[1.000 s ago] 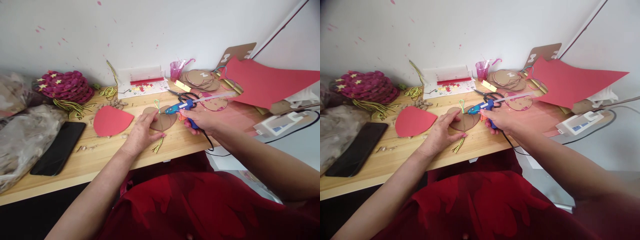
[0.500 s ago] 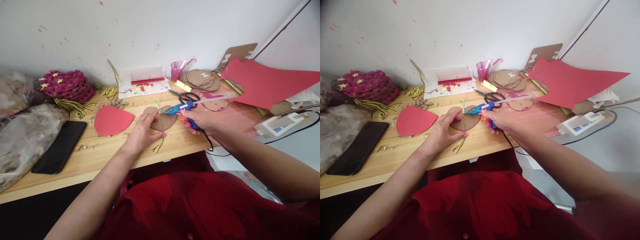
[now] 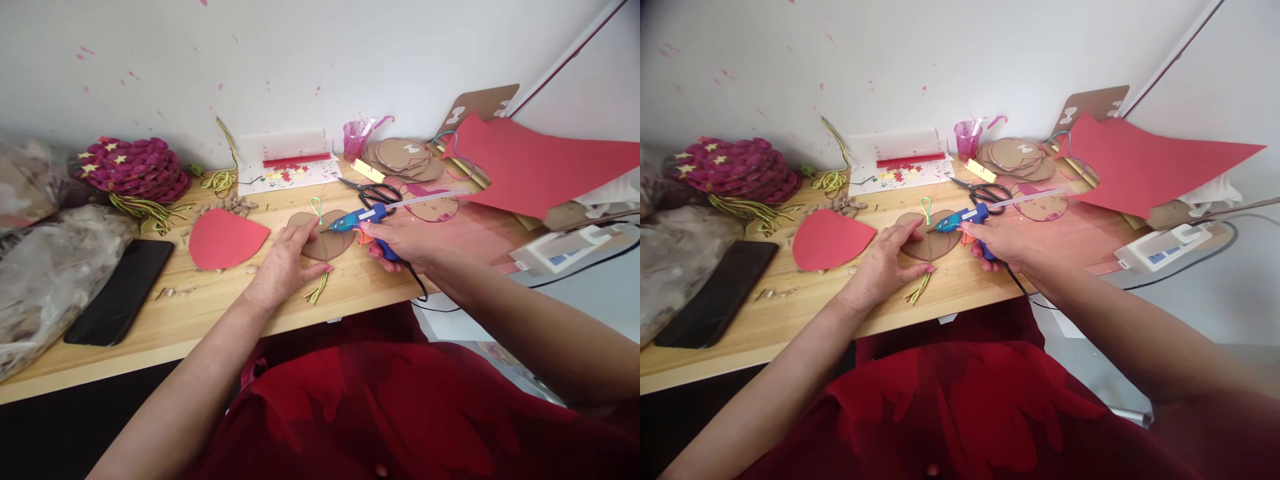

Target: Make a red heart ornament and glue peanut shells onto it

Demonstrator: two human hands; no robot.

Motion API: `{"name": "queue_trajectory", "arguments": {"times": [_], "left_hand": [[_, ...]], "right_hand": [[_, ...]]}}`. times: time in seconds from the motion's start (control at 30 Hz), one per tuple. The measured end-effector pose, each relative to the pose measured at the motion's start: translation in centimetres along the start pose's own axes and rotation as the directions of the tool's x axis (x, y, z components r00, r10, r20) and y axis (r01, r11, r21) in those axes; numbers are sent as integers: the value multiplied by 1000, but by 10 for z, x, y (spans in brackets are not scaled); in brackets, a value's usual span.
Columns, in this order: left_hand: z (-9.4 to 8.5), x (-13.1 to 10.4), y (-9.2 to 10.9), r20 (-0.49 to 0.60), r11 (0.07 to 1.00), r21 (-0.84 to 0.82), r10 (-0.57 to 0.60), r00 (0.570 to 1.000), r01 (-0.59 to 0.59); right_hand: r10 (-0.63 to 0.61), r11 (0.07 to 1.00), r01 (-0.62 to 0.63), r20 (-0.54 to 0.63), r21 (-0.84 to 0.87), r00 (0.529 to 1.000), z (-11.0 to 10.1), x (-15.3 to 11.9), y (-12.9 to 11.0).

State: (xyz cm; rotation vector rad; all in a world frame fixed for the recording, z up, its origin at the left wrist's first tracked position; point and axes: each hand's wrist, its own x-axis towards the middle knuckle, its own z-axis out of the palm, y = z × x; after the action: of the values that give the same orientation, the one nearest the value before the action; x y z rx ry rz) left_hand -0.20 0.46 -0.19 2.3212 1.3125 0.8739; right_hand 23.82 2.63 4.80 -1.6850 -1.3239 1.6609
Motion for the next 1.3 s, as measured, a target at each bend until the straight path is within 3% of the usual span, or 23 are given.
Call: {"name": "queue_trajectory", "arguments": {"times": [0.17, 0.67, 0.83, 1.03, 1.17, 1.3], "left_hand": [[1, 0, -1, -18, 1000, 5, 23, 1000, -23], [3, 0, -3, -31, 999, 4, 44, 999, -44], [2, -1, -3, -26, 1000, 11, 30, 999, -29], [3, 0, -3, -30, 999, 4, 45, 999, -45], [2, 0, -2, -30, 999, 7, 44, 999, -44], [2, 0, -2, -22, 999, 22, 35, 999, -34]], "right_hand": [[-14, 1000, 13, -43, -20, 999, 1, 1, -2], [-15, 1000, 15, -15, 13, 1000, 1, 1, 1], [-28, 1000, 27, -101, -15, 995, 2, 0, 0], [69, 997, -71, 48, 43, 996, -5, -19, 7], [162, 982, -170, 105, 78, 981, -8, -30, 17], [168, 983, -177, 130, 58, 977, -6, -33, 20]]}}
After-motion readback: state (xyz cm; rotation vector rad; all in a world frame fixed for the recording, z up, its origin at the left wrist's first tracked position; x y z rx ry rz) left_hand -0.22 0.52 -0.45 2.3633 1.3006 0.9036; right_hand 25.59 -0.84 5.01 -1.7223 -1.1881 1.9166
